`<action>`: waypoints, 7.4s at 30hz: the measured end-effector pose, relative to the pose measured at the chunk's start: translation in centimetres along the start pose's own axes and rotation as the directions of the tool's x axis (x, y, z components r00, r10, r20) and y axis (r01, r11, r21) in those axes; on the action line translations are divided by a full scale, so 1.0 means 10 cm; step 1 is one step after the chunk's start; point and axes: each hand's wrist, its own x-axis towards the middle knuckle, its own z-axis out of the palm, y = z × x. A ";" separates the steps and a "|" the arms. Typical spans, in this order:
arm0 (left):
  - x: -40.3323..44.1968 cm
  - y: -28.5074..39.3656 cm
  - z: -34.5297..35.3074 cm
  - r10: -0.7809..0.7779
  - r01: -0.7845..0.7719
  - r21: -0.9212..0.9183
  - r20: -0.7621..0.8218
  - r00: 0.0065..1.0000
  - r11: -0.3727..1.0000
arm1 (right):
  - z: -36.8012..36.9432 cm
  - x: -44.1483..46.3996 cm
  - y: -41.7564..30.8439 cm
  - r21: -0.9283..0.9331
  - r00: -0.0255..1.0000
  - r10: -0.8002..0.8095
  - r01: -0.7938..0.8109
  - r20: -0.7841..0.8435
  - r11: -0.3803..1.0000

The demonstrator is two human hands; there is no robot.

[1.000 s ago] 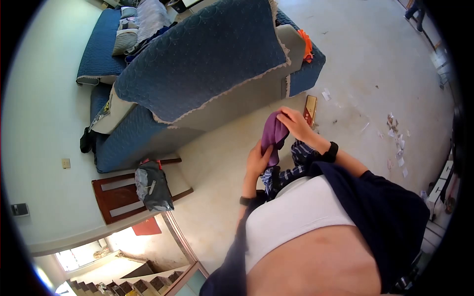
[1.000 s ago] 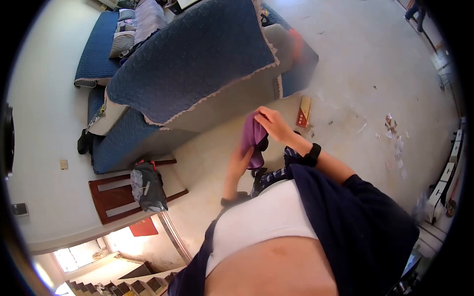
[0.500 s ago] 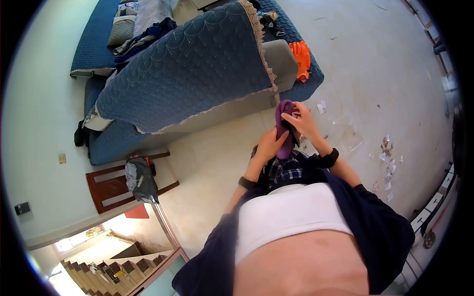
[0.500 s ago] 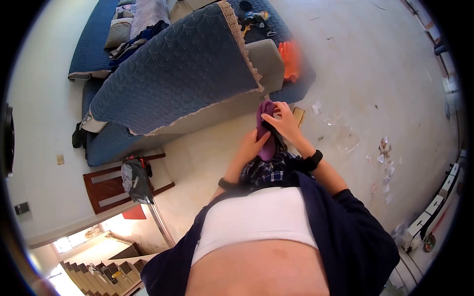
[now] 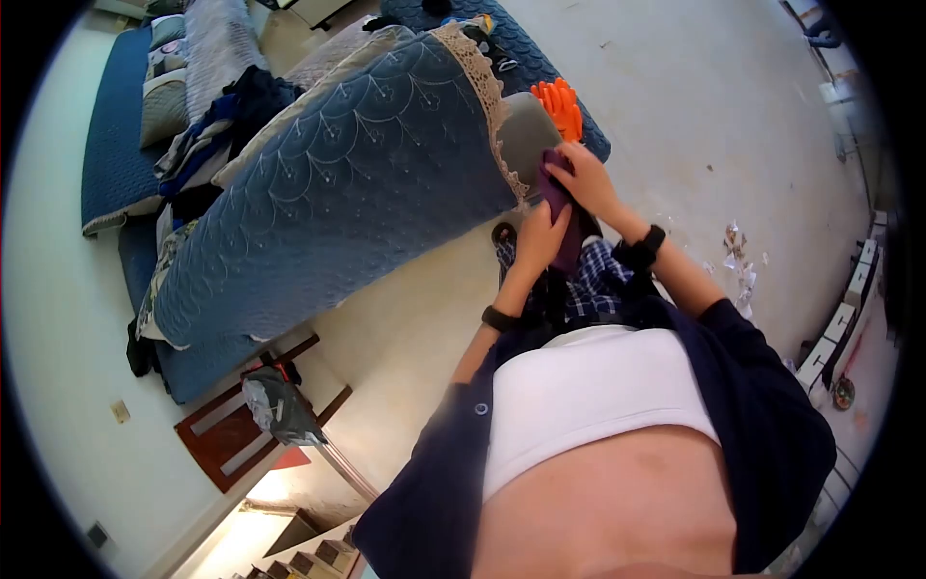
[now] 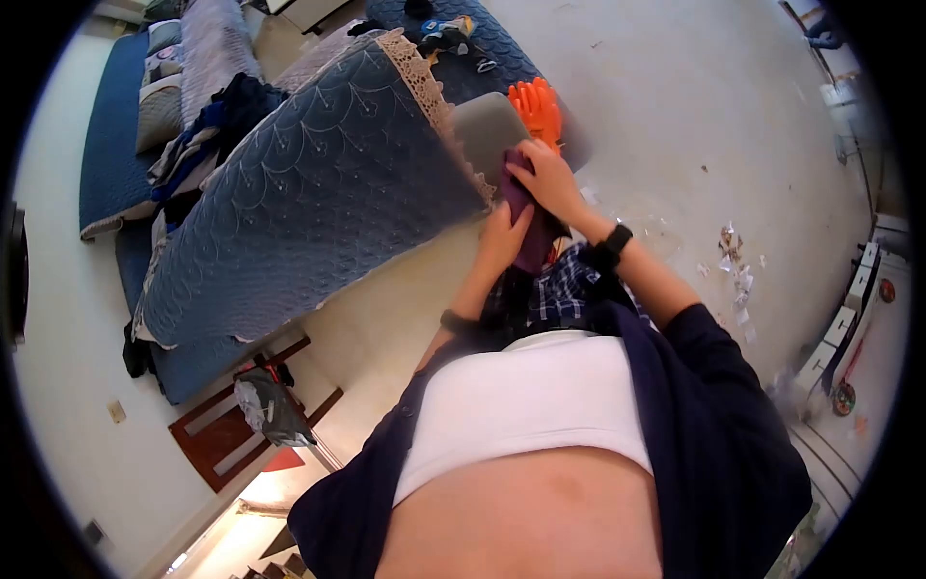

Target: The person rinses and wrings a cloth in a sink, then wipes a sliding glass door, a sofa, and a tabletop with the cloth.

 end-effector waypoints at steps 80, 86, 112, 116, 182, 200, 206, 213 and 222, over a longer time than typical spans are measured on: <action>0.90 0.32 0.46 -0.470 0.600 0.397 -0.381 0.796 0.695 | 0.21 1.19 0.83 -0.115 0.854 -0.241 0.326 0.460 0.938; 0.90 0.26 0.47 -0.432 0.580 0.405 -0.401 0.807 0.707 | 0.27 1.19 0.85 -0.152 0.850 -0.261 0.364 0.457 0.919; 0.64 0.00 0.44 -0.440 0.634 0.377 -0.485 0.756 0.675 | 0.35 1.09 0.64 -0.100 0.749 -0.324 0.460 0.578 0.882; 0.54 0.13 0.49 -0.257 0.477 0.308 -0.546 0.797 0.823 | 0.09 1.13 0.48 0.164 0.762 -0.440 0.414 0.476 0.895; 0.47 0.59 0.16 -0.308 0.418 0.111 -0.513 0.801 0.902 | -0.42 1.16 0.30 0.206 0.857 -0.261 0.186 0.444 0.961; 0.65 0.32 0.25 -0.193 0.398 0.297 -0.535 0.822 0.868 | -0.25 0.73 0.36 0.119 0.821 -0.380 0.366 0.425 0.923; 1.10 -0.08 0.22 -0.217 0.520 0.503 -0.542 0.812 0.690 | 0.26 0.85 0.62 -0.220 0.785 -0.518 0.602 0.340 0.767; 0.89 0.12 0.10 -0.117 0.290 0.206 -0.590 0.799 0.935 | 0.16 1.09 0.48 0.014 0.813 -0.552 0.559 0.186 0.829; 0.92 -0.05 0.04 -0.256 0.411 0.208 -0.519 0.815 0.888 | 0.69 1.25 0.51 -0.061 0.797 -0.492 0.544 0.350 0.837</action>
